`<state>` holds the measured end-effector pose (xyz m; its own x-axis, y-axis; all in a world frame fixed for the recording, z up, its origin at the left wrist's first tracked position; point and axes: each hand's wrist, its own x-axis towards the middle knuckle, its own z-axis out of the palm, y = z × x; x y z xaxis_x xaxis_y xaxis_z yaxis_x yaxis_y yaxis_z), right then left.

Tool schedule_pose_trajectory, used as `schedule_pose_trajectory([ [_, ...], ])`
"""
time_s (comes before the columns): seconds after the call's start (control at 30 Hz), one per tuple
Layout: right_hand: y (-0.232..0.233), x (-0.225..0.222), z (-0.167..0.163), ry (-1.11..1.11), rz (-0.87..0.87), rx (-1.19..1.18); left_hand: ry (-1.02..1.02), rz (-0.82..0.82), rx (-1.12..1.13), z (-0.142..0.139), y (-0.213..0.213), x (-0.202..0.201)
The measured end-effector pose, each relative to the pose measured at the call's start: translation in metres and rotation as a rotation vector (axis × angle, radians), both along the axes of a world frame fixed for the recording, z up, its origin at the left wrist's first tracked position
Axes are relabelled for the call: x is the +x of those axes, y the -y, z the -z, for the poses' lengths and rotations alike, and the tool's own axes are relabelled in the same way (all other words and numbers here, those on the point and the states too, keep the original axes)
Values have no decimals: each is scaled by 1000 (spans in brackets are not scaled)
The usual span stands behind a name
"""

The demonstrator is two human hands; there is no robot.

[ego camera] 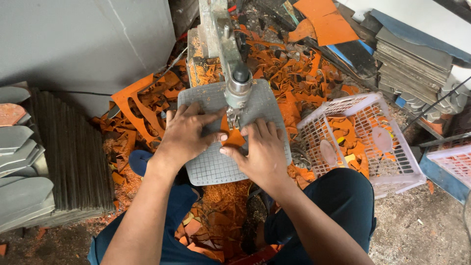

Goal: The person uses a vertical cutting machine to cut orange rubber pieces into smaller shapes. They repeatedly position the material under the blade, cut, and place the finished pieces into a nearby white basket.

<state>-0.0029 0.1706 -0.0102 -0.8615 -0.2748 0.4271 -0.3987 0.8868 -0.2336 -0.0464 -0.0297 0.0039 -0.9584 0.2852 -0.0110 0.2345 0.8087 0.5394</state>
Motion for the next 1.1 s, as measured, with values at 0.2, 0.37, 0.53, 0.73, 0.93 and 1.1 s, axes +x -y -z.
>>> schedule_pose_trajectory([
  [0.2,-4,-4,5,26,15,17,10,-14,-20,-1,-6,-2],
  [0.37,-4,-7,7,18,18,16,54,-28,-35,1,-6,-4],
  [0.53,1,-5,5,50,39,-2,-134,-35,25,9,-1,4],
  [0.73,3,-5,4,16,58,5,-234,-45,155,10,2,33],
  [0.93,4,-7,5,16,68,-25,-246,-23,195,6,2,44],
  [1.1,3,-8,5,39,70,10,-235,-22,156,5,3,45],
])
